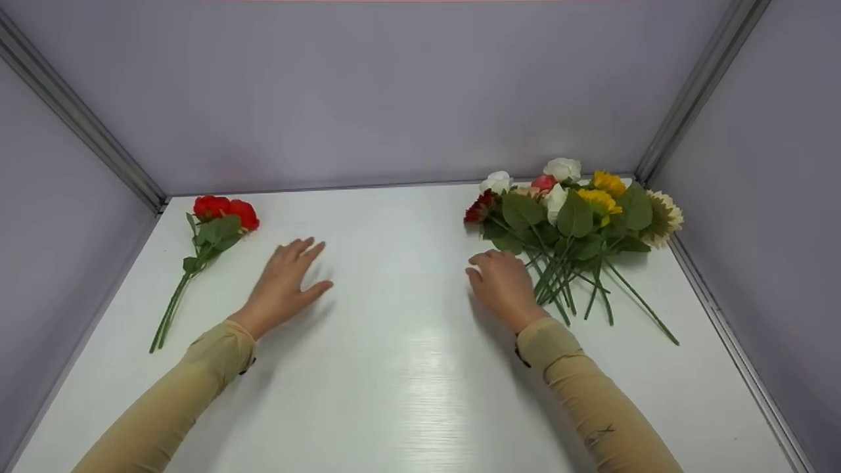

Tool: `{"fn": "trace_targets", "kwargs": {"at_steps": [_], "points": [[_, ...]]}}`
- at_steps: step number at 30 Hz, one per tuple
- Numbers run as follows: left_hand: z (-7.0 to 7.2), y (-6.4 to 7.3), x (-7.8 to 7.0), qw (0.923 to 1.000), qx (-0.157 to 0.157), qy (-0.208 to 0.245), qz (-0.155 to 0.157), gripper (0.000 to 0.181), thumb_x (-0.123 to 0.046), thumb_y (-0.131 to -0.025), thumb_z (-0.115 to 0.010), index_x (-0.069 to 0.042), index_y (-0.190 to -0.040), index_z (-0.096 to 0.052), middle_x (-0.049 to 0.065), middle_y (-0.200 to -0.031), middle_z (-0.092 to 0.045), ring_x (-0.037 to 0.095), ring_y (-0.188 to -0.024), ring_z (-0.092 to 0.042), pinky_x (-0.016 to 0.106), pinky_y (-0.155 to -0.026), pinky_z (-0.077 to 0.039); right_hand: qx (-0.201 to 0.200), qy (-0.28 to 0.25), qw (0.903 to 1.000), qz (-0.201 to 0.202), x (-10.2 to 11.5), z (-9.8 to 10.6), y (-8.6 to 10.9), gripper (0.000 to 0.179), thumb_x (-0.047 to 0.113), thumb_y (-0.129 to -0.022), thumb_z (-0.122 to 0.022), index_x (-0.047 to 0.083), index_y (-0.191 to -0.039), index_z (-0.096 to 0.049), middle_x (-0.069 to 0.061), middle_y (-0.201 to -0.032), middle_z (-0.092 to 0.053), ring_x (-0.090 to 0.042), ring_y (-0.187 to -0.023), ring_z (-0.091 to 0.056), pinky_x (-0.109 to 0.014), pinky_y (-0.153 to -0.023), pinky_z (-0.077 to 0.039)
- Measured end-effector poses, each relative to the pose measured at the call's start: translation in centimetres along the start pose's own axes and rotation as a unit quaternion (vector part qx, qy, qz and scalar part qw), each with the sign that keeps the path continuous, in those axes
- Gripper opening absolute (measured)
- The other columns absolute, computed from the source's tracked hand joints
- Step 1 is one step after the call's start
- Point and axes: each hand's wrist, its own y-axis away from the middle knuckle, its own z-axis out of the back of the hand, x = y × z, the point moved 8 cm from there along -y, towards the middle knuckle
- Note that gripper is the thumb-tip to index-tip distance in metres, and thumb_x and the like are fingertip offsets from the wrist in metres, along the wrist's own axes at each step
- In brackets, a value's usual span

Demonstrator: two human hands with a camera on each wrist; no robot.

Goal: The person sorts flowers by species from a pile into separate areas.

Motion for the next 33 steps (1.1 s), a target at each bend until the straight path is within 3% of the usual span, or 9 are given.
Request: {"fn": "trace_targets", "kwargs": {"at_steps": [4,9,13,17,21,24,28,33], "points": [[-1.8,0.5,-6.8,0.9942,0.041,-0.02,-0.097,0.075,-0.051,-0.101,-0.06,-0.016,-0.162,-0.032,0.012,-0.166,-0.027,0.033,-0.153,-0.021,0.05,-0.125,-0.005,-0.013,0.002,0.9989,-0.045,-4.1,2.7,0.6,0.025,0.015,-0.104,-0.06,-0.003,-0.115,-0.073,-0.023,-0.11,-0.069,-0.041,-0.101,-0.062,-0.059,-0.088,-0.05],[-3.7,1.8,-14.7,0.9721,0.061,-0.048,-0.221,0.075,-0.055,-0.102,-0.056,-0.02,-0.163,-0.03,0.01,-0.167,-0.027,0.031,-0.153,-0.023,0.05,-0.125,-0.008,-0.025,-0.011,0.9959,-0.086,-8.4,5.7,1.5,0.024,0.015,-0.104,-0.057,-0.004,-0.109,-0.071,-0.023,-0.101,-0.068,-0.035,-0.083,-0.063,-0.055,-0.072,-0.051],[-5.5,2.5,-19.6,0.9542,0.085,-0.077,-0.276,0.077,-0.059,-0.101,-0.054,-0.023,-0.164,-0.028,0.006,-0.168,-0.025,0.027,-0.154,-0.021,0.047,-0.125,-0.008,0.014,-0.015,0.9923,-0.122,-10.9,6.8,2.4,0.025,0.018,-0.102,-0.06,-0.004,-0.105,-0.069,-0.02,-0.092,-0.067,-0.03,-0.073,-0.059,-0.048,-0.064,-0.049],[-7.3,2.5,-23.5,0.9379,0.091,-0.123,-0.311,0.078,-0.063,-0.1,-0.053,-0.027,-0.164,-0.027,0.003,-0.168,-0.025,0.024,-0.154,-0.021,0.046,-0.125,-0.011,0.072,-0.025,0.9849,-0.155,-12.5,6.9,3.4,0.029,0.025,-0.101,-0.064,-0.003,-0.096,-0.067,-0.012,-0.078,-0.062,-0.025,-0.066,-0.052,-0.039,-0.056,-0.041],[-8.6,2.5,-26.1,0.9286,0.082,-0.141,-0.334,0.077,-0.065,-0.099,-0.053,-0.029,-0.163,-0.029,0.001,-0.167,-0.027,0.023,-0.152,-0.024,0.046,-0.124,-0.016,0.113,-0.052,0.9756,-0.181,-13.3,6.5,4.3,0.038,0.032,-0.1,-0.066,-0.006,-0.099,-0.069,-0.014,-0.081,-0.067,-0.027,-0.07,-0.061,-0.038,-0.056,-0.048],[-9.1,2.6,-27.3,0.9265,0.079,-0.138,-0.341,0.076,-0.065,-0.099,-0.053,-0.03,-0.162,-0.03,0.001,-0.166,-0.029,0.022,-0.152,-0.025,0.046,-0.124,-0.018,0.134,-0.076,0.968,-0.198,-13.5,6.2,4.8,0.045,0.036,-0.1,-0.067,-0.008,-0.106,-0.07,-0.018,-0.091,-0.071,-0.03,-0.078,-0.067,-0.043,-0.062,-0.055],[-9.5,2.7,-28.2,0.9259,0.079,-0.136,-0.344,0.075,-0.066,-0.099,-0.053,-0.031,-0.162,-0.031,0.0,-0.166,-0.03,0.021,-0.152,-0.026,0.045,-0.123,-0.019,0.156,-0.102,0.9586,-0.215,-13.7,5.8,5.2,0.048,0.039,-0.098,-0.068,-0.008,-0.108,-0.072,-0.015,-0.091,-0.072,-0.029,-0.081,-0.068,-0.047,-0.069,-0.058],[-9.9,2.8,-28.2,0.926,0.087,-0.137,-0.341,0.074,-0.063,-0.099,-0.055,-0.032,-0.162,-0.031,-0.001,-0.166,-0.029,0.02,-0.152,-0.025,0.045,-0.123,-0.019,0.17,-0.131,0.953,-0.214,-13.9,5.2,5.3,0.045,0.036,-0.098,-0.07,-0.007,-0.109,-0.073,-0.01,-0.09,-0.073,-0.027,-0.082,-0.069,-0.043,-0.071,-0.058]]}}
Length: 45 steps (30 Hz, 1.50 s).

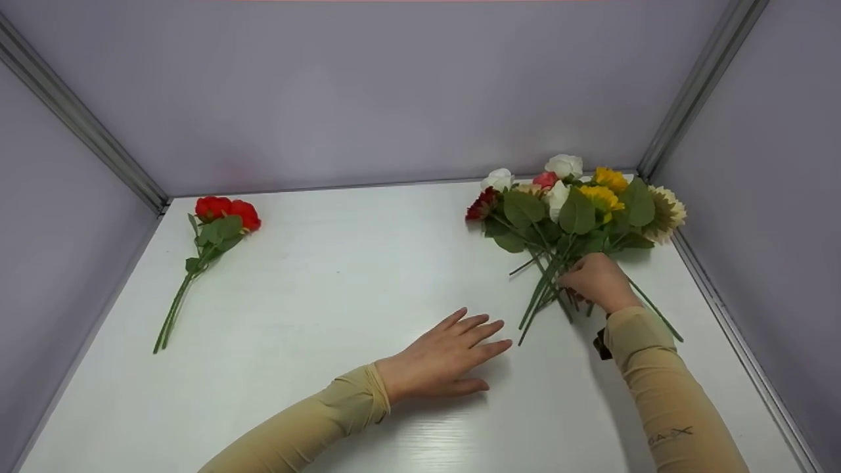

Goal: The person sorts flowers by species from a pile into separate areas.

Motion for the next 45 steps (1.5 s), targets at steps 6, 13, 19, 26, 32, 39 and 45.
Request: {"fn": "trace_targets", "kwargs": {"at_steps": [6,13,19,26,32,39,45], "points": [[-0.2,0.2,0.6,0.9998,0.01,0.014,0.009,0.071,-0.059,-0.1,-0.057,-0.032,-0.161,-0.033,-0.002,-0.166,-0.029,0.019,-0.152,-0.025,0.043,-0.124,-0.018,0.011,-0.041,0.999,0.011,0.1,-0.2,0.0,0.037,0.029,-0.099,-0.068,-0.008,-0.106,-0.073,-0.009,-0.084,-0.071,-0.024,-0.078,-0.066,-0.039,-0.068,-0.058],[0.2,0.6,1.7,0.9991,0.006,0.038,0.021,0.07,-0.056,-0.101,-0.057,-0.03,-0.161,-0.034,-0.001,-0.166,-0.03,0.02,-0.152,-0.026,0.044,-0.124,-0.02,-0.021,-0.045,0.9984,0.026,0.9,0.2,1.0,0.037,0.031,-0.101,-0.067,-0.005,-0.101,-0.074,-0.012,-0.08,-0.068,-0.027,-0.075,-0.062,-0.04,-0.066,-0.055],[0.5,1.0,3.2,0.9961,-0.014,0.074,0.047,0.066,-0.052,-0.102,-0.057,-0.028,-0.16,-0.037,-0.001,-0.164,-0.033,0.02,-0.15,-0.03,0.043,-0.123,-0.021,-0.043,-0.076,0.9961,0.012,1.3,0.0,1.8,0.048,0.039,-0.102,-0.065,-0.005,-0.122,-0.069,-0.016,-0.099,-0.07,-0.029,-0.085,-0.064,-0.04,-0.067,-0.055],[1.2,2.0,6.0,0.9766,-0.074,0.169,0.11,0.051,-0.039,-0.105,-0.058,-0.02,-0.152,-0.051,0.0,-0.155,-0.049,0.018,-0.142,-0.044,0.035,-0.119,-0.031,-0.073,-0.135,0.9879,0.024,3.2,-2.4,2.4,0.057,0.051,-0.097,-0.067,0.0,-0.123,-0.068,-0.019,-0.104,-0.07,-0.027,-0.086,-0.065,-0.038,-0.068,-0.055],[1.5,4.0,11.4,0.8737,-0.142,0.391,0.252,0.036,-0.033,-0.106,-0.058,-0.019,-0.138,-0.066,-0.006,-0.139,-0.062,0.012,-0.131,-0.054,0.029,-0.109,-0.043,-0.077,-0.217,0.9711,0.062,7.6,-7.6,1.6,0.049,0.044,-0.096,-0.072,0.002,-0.12,-0.068,-0.023,-0.108,-0.07,-0.026,-0.087,-0.068,-0.037,-0.074,-0.059],[2.1,6.6,17.3,0.7242,-0.254,0.547,0.335,0.029,-0.031,-0.103,-0.065,-0.015,-0.124,-0.073,-0.006,-0.116,-0.071,0.01,-0.109,-0.064,0.033,-0.095,-0.052,-0.067,-0.301,0.9448,0.109,14.1,-13.5,0.9,0.028,0.026,-0.096,-0.076,0.002,-0.109,-0.071,-0.016,-0.094,-0.072,-0.026,-0.08,-0.069,-0.033,-0.068,-0.059],[2.0,8.7,19.3,0.651,-0.304,0.595,0.361,0.024,-0.029,-0.097,-0.074,-0.011,-0.112,-0.076,-0.001,-0.104,-0.073,0.015,-0.099,-0.068,0.033,-0.087,-0.055,-0.054,-0.32,0.9362,0.134,17.7,-16.9,0.9,0.018,0.019,-0.092,-0.079,0.004,-0.101,-0.072,-0.011,-0.087,-0.073,-0.025,-0.072,-0.066,-0.03,-0.063,-0.057]]}}
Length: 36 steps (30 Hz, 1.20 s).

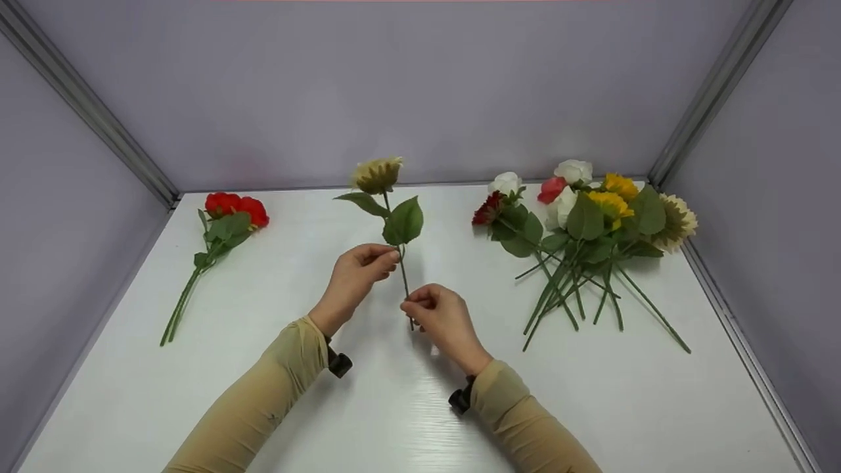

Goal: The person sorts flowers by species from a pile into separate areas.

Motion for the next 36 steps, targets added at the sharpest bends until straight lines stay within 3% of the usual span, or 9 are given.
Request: {"fn": "trace_targets", "kwargs": {"at_steps": [6,13,19,31,36], "points": [[1.0,0.7,0.6,0.9982,-0.006,0.056,0.022,0.02,-0.019,-0.094,-0.077,-0.007,-0.11,-0.073,0.005,-0.1,-0.073,0.02,-0.092,-0.07,0.033,-0.083,-0.058,-0.001,-0.008,0.9999,0.01,0.0,-2.2,-0.1,0.016,0.014,-0.091,-0.08,0.003,-0.098,-0.072,-0.01,-0.085,-0.073,-0.024,-0.069,-0.064,-0.028,-0.061,-0.056],[0.8,0.9,1.0,0.9951,0.004,0.09,0.041,0.027,-0.012,-0.094,-0.076,0.002,-0.115,-0.068,0.011,-0.099,-0.071,0.023,-0.09,-0.071,0.035,-0.081,-0.061,-0.001,-0.033,0.9995,-0.001,-0.6,-3.3,0.0,0.016,0.004,-0.093,-0.075,-0.006,-0.104,-0.069,-0.012,-0.087,-0.072,-0.026,-0.075,-0.066,-0.031,-0.066,-0.057],[0.8,0.8,1.1,0.9949,0.005,0.091,0.043,0.024,-0.01,-0.094,-0.075,0.001,-0.114,-0.068,0.012,-0.1,-0.07,0.023,-0.09,-0.071,0.034,-0.078,-0.062,0.017,-0.066,0.9975,-0.018,-1.4,-3.8,0.1,0.026,0.0,-0.091,-0.074,-0.01,-0.113,-0.066,-0.013,-0.09,-0.071,-0.023,-0.077,-0.069,-0.031,-0.07,-0.06],[0.3,1.0,1.6,0.9951,0.027,0.086,0.041,0.032,-0.007,-0.093,-0.074,0.001,-0.123,-0.065,0.013,-0.107,-0.068,0.034,-0.1,-0.07,0.035,-0.078,-0.062,0.019,-0.055,0.9982,-0.017,-1.4,-3.7,0.2,0.022,-0.001,-0.089,-0.073,-0.008,-0.11,-0.069,-0.012,-0.089,-0.07,-0.023,-0.079,-0.07,-0.035,-0.071,-0.061],[0.8,0.8,1.4,0.9963,0.03,0.071,0.038,0.031,-0.005,-0.093,-0.073,0.001,-0.123,-0.065,0.013,-0.107,-0.068,0.037,-0.102,-0.07,0.035,-0.078,-0.062,0.039,-0.037,0.9985,-0.014,-0.8,-3.9,0.0,0.023,0.003,-0.091,-0.073,-0.006,-0.112,-0.068,-0.012,-0.091,-0.071,-0.024,-0.08,-0.07,-0.035,-0.072,-0.061]]}}
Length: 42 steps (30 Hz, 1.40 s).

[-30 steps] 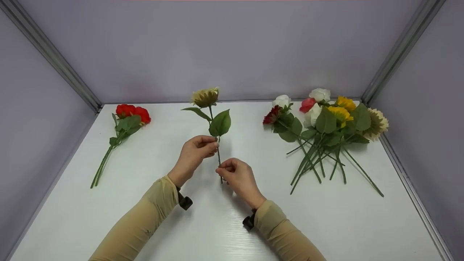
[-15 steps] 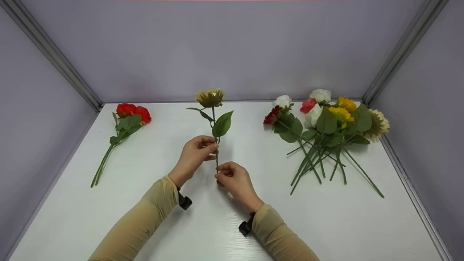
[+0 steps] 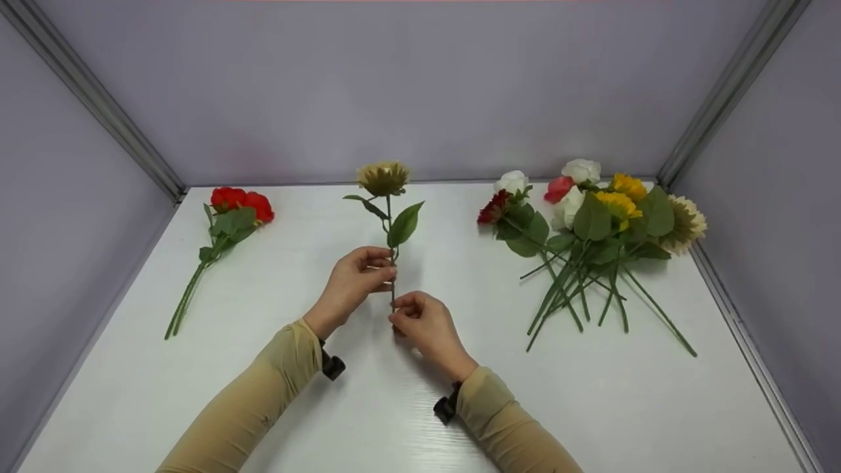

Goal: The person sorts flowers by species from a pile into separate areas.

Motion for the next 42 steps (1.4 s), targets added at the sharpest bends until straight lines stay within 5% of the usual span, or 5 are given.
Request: {"fn": "trace_targets", "kwargs": {"at_steps": [9,20,23,30,42], "points": [[5.5,-0.9,0.5,0.9948,-0.046,-0.087,0.026,0.027,0.0,-0.094,-0.069,0.002,-0.121,-0.067,0.014,-0.104,-0.067,0.03,-0.092,-0.07,0.034,-0.076,-0.061,0.046,0.213,0.971,0.098,3.7,0.0,-0.7,0.029,0.026,-0.101,-0.068,0.005,-0.12,-0.071,-0.003,-0.106,-0.072,-0.018,-0.095,-0.067,-0.039,-0.087,-0.056],[14.7,-1.8,2.4,0.9484,-0.107,-0.275,0.116,0.028,-0.004,-0.096,-0.064,0.0,-0.124,-0.066,0.013,-0.11,-0.065,0.023,-0.091,-0.063,0.034,-0.078,-0.056,0.107,0.521,0.8105,0.245,6.7,-3.5,-2.5,0.057,0.039,-0.103,-0.063,0.005,-0.147,-0.052,-0.017,-0.15,-0.051,-0.036,-0.144,-0.039,-0.045,-0.12,-0.029],[15.5,-1.8,2.8,0.9375,-0.107,-0.31,0.118,0.029,-0.004,-0.095,-0.064,0.001,-0.123,-0.068,0.014,-0.11,-0.066,0.025,-0.094,-0.063,0.035,-0.08,-0.054,0.124,0.559,0.784,0.24,6.4,-4.5,-2.9,0.064,0.043,-0.104,-0.06,0.007,-0.154,-0.045,-0.018,-0.157,-0.042,-0.038,-0.15,-0.029,-0.045,-0.124,-0.019],[15.3,-2.1,3.1,0.9188,-0.096,-0.372,0.09,0.024,-0.004,-0.093,-0.065,0.004,-0.115,-0.07,0.016,-0.107,-0.068,0.028,-0.097,-0.06,0.041,-0.086,-0.051,0.144,0.574,0.7735,0.228,5.7,-5.2,-3.2,0.066,0.047,-0.106,-0.054,0.008,-0.158,-0.039,-0.019,-0.16,-0.037,-0.04,-0.151,-0.024,-0.048,-0.124,-0.016],[15.2,-2.4,3.7,0.9223,-0.098,-0.356,0.113,0.027,-0.009,-0.097,-0.065,0.003,-0.12,-0.068,0.015,-0.114,-0.068,0.028,-0.103,-0.061,0.042,-0.09,-0.052,0.147,0.573,0.7776,0.213,4.7,-4.1,-3.3,0.066,0.045,-0.105,-0.055,0.008,-0.158,-0.039,-0.021,-0.16,-0.036,-0.042,-0.151,-0.025,-0.051,-0.123,-0.018]]}}
